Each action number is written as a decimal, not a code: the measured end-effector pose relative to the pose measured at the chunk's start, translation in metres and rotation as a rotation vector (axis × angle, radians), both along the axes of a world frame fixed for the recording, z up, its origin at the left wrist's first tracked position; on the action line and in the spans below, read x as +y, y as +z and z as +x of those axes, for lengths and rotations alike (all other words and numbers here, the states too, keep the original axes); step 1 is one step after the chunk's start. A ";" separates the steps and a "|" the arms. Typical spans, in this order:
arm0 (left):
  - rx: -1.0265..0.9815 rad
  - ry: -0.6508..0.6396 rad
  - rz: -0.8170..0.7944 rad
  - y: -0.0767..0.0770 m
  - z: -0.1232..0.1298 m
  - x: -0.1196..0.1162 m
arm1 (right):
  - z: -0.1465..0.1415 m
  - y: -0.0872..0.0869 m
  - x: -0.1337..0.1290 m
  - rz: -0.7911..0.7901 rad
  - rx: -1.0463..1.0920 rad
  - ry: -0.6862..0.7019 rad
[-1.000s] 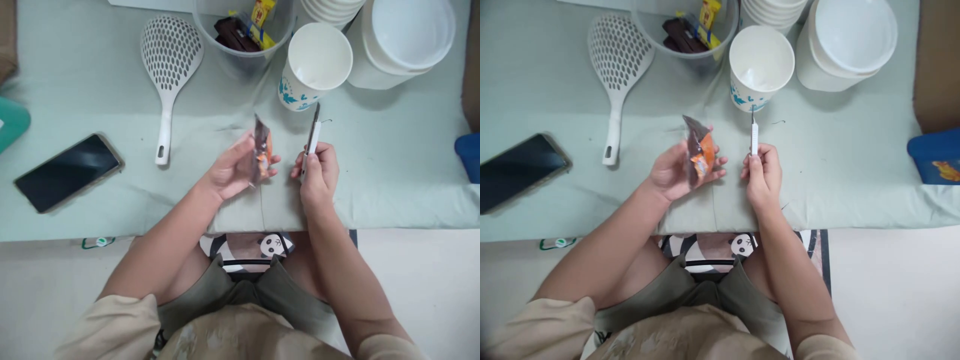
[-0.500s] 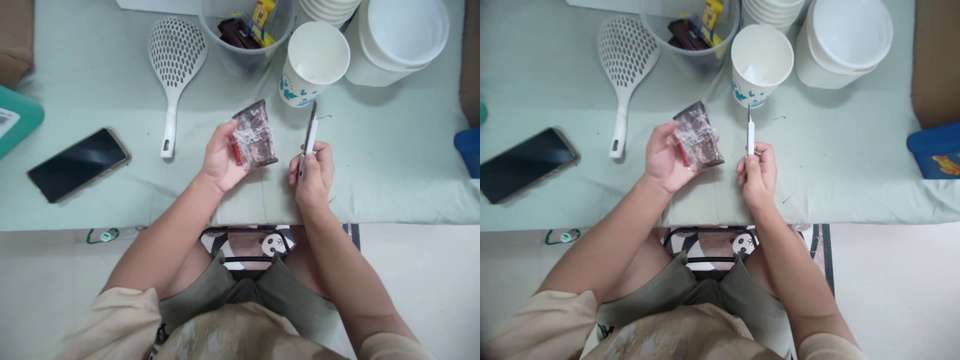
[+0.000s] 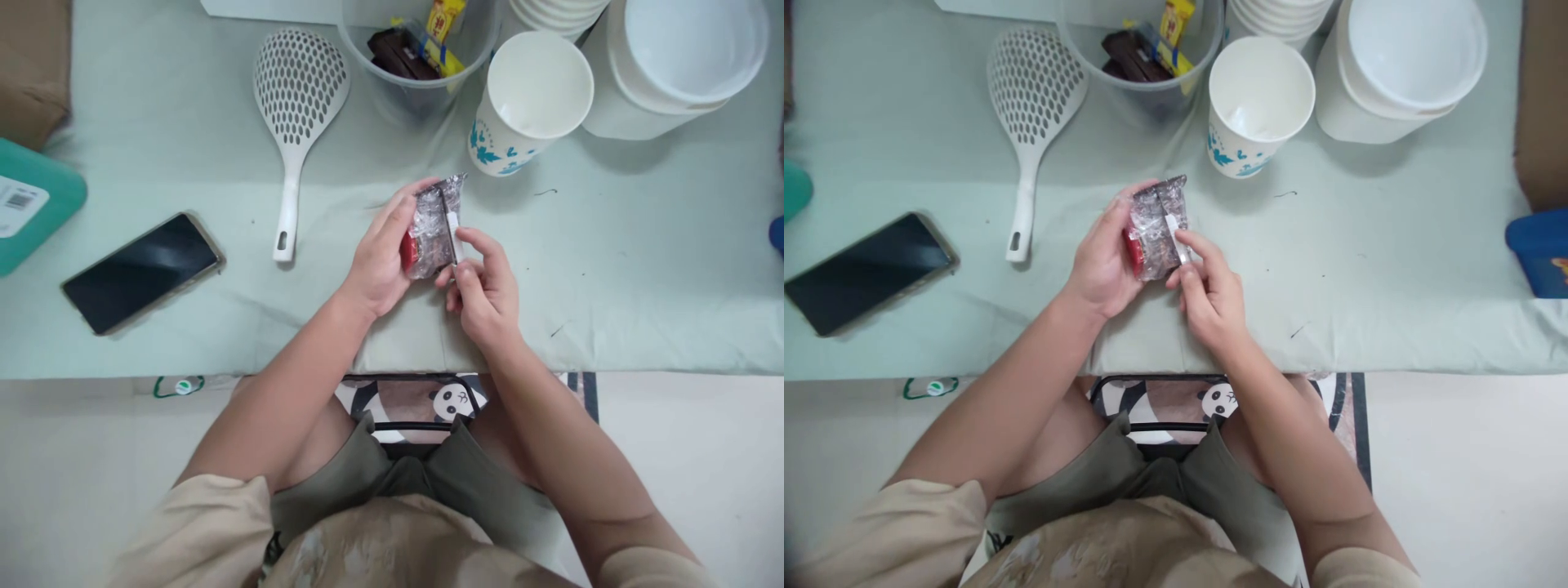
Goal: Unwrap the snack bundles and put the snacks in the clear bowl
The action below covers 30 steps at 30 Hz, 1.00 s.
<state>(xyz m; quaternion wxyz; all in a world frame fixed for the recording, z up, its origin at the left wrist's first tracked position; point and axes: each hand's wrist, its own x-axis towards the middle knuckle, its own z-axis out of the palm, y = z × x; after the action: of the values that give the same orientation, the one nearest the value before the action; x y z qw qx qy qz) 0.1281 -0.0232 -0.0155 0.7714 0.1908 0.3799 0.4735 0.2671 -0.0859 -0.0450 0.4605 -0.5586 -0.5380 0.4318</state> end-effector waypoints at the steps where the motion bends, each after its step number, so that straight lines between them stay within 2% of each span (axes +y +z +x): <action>1: -0.005 -0.001 0.050 0.000 0.001 -0.001 | 0.000 0.001 0.001 -0.008 0.008 0.001; 4: -0.007 0.007 0.182 0.000 0.002 -0.002 | -0.001 0.003 0.001 -0.035 0.064 -0.021; 9: 0.020 0.026 0.225 -0.002 0.004 -0.003 | -0.003 0.002 0.000 -0.068 0.085 -0.032; 22: 0.103 0.044 0.161 -0.005 0.003 -0.001 | -0.005 0.003 0.005 -0.059 0.133 0.027; 30: 0.117 0.137 0.177 -0.001 0.003 0.005 | -0.003 0.003 0.002 -0.068 0.064 0.044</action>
<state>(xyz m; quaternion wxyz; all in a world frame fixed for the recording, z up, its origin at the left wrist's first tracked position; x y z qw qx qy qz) 0.1316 -0.0185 -0.0166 0.6939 0.2593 0.3931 0.5447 0.2636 -0.0837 -0.0421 0.4485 -0.5478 -0.5203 0.4777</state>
